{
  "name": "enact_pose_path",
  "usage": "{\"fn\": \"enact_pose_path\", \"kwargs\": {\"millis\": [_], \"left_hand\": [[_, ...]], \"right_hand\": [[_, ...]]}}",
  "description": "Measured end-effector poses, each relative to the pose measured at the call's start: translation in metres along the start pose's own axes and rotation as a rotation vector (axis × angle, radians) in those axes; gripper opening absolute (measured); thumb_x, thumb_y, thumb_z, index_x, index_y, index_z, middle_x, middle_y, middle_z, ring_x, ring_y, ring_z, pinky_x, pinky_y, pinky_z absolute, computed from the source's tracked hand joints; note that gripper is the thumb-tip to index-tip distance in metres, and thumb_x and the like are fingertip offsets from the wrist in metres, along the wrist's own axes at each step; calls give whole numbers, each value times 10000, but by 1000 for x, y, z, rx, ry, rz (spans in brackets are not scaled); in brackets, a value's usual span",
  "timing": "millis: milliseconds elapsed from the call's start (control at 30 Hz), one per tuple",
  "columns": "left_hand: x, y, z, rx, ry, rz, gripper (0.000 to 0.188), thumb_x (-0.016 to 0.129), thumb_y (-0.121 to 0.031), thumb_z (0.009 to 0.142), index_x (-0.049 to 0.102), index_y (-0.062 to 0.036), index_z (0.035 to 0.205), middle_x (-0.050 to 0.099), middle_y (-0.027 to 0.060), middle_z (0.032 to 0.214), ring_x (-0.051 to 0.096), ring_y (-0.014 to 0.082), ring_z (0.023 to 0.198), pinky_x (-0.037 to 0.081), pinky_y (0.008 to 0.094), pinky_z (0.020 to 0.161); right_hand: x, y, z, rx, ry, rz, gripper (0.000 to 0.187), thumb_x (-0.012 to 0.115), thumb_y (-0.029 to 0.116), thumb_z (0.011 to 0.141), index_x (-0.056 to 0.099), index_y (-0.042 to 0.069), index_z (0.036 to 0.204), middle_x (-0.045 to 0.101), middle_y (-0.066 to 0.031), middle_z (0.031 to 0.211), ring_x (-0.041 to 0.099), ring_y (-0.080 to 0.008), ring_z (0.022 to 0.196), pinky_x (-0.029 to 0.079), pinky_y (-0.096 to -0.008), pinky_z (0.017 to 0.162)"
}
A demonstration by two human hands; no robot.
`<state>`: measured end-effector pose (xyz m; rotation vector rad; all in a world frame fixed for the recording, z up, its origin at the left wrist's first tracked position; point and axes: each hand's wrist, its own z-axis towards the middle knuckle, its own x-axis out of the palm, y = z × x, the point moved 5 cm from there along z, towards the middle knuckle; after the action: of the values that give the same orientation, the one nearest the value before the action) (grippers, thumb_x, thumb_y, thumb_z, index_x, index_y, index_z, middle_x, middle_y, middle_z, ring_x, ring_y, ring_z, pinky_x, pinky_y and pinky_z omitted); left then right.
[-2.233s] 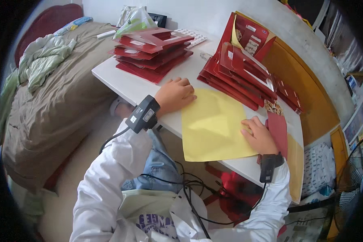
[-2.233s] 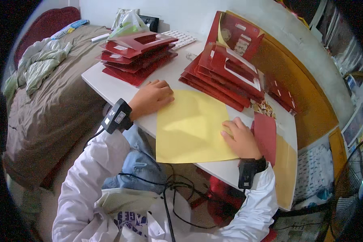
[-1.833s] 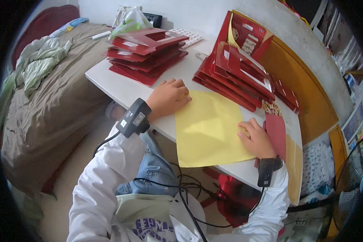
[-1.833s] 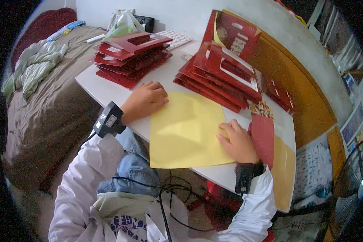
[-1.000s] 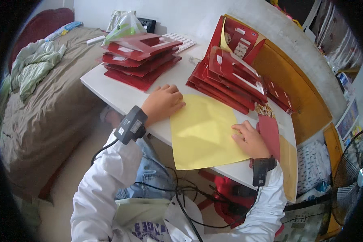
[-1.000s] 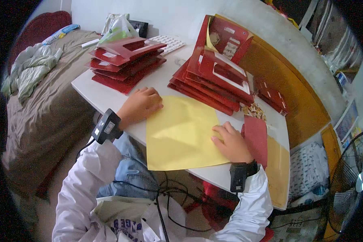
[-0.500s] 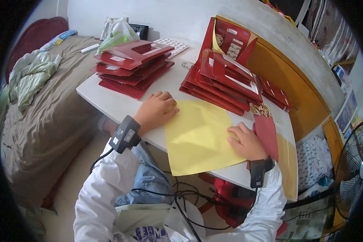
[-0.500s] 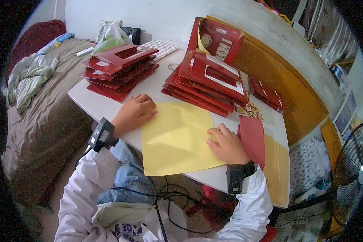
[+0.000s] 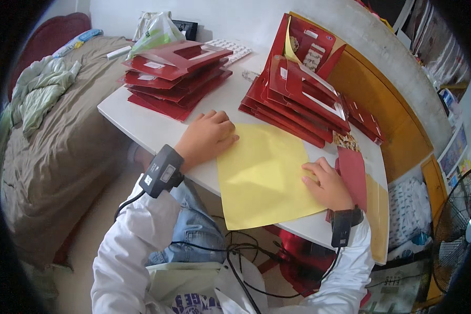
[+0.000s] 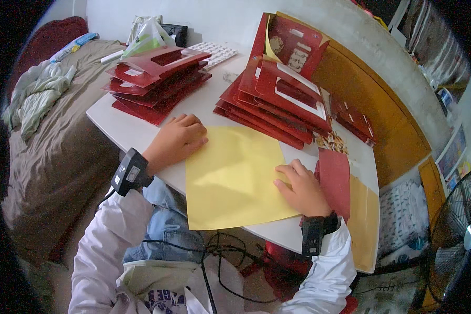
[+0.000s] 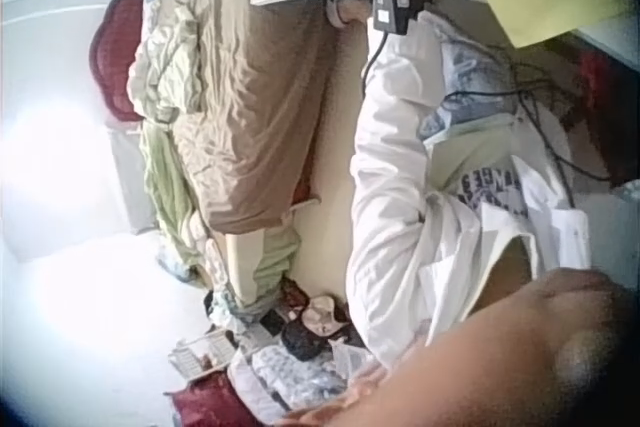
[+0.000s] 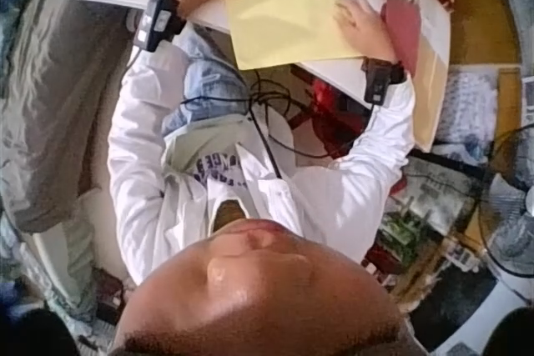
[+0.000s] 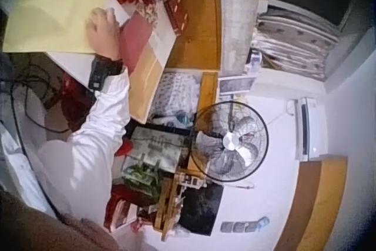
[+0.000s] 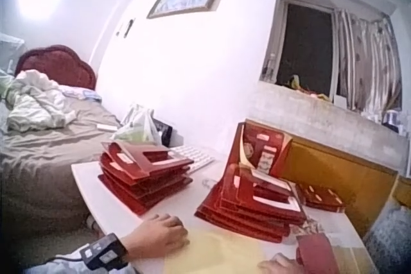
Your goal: Assembling and folding red paper money wallets from flat cardboard sheets.
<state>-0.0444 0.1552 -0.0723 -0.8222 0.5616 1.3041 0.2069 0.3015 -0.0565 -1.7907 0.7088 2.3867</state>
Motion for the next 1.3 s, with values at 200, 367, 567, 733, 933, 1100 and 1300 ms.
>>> {"fn": "enact_pose_path", "kwargs": {"millis": [200, 367, 567, 733, 933, 1100, 1300], "left_hand": [[-2, 2, -2, -19, -6, 0, 210, 598, -231, 857, 618, -31, 921, 571, 121, 973, 538, 302, 939, 441, 408, 825], [5, 4, -5, -45, 17, -13, 222, 591, -247, 864, 625, -34, 918, 579, 116, 984, 539, 297, 953, 439, 404, 833], [0, 0, -1, -17, 17, -9, 219, 586, -246, 866, 623, -38, 925, 578, 110, 984, 538, 298, 951, 439, 408, 832], [4, 5, -3, -32, -4, -9, 223, 579, -266, 868, 627, -51, 909, 573, 93, 966, 535, 281, 951, 435, 404, 832], [5, 4, -4, -47, 0, -1, 242, 571, -305, 874, 636, -72, 895, 574, 72, 949, 538, 256, 957, 430, 394, 832], [5, 6, -5, -27, -15, -12, 246, 568, -311, 875, 635, -74, 892, 573, 71, 945, 540, 256, 954, 432, 400, 826], [1, 4, -3, -16, 0, -18, 257, 564, -307, 875, 632, -60, 891, 570, 80, 935, 539, 265, 945, 437, 393, 824]], "right_hand": [[-3, 6, 2, -57, -12, 12, 300, 603, 208, 862, 576, 39, 1109, 523, -155, 983, 556, -355, 934, 450, -428, 802], [1, 7, 1, -35, 19, -28, 299, 602, 204, 865, 578, 33, 1109, 526, -158, 994, 557, -360, 941, 450, -432, 805], [-1, 3, -1, -46, -8, -1, 303, 600, 208, 863, 575, 28, 1106, 528, -156, 995, 556, -360, 933, 450, -432, 799], [-1, 5, 2, -60, -11, -25, 295, 602, 203, 860, 576, 34, 1100, 527, -160, 992, 557, -368, 924, 452, -436, 789], [0, 2, 0, -50, -21, -9, 294, 601, 210, 861, 579, 40, 1099, 528, -159, 995, 562, -370, 925, 456, -433, 791], [3, -2, 0, 5, -1, 31, 289, 606, 200, 861, 581, 39, 1099, 528, -152, 998, 566, -363, 933, 458, -421, 801], [4, -3, 2, 1, -2, 56, 290, 602, 187, 864, 576, 25, 1102, 530, -145, 999, 566, -355, 931, 459, -403, 804]]}}
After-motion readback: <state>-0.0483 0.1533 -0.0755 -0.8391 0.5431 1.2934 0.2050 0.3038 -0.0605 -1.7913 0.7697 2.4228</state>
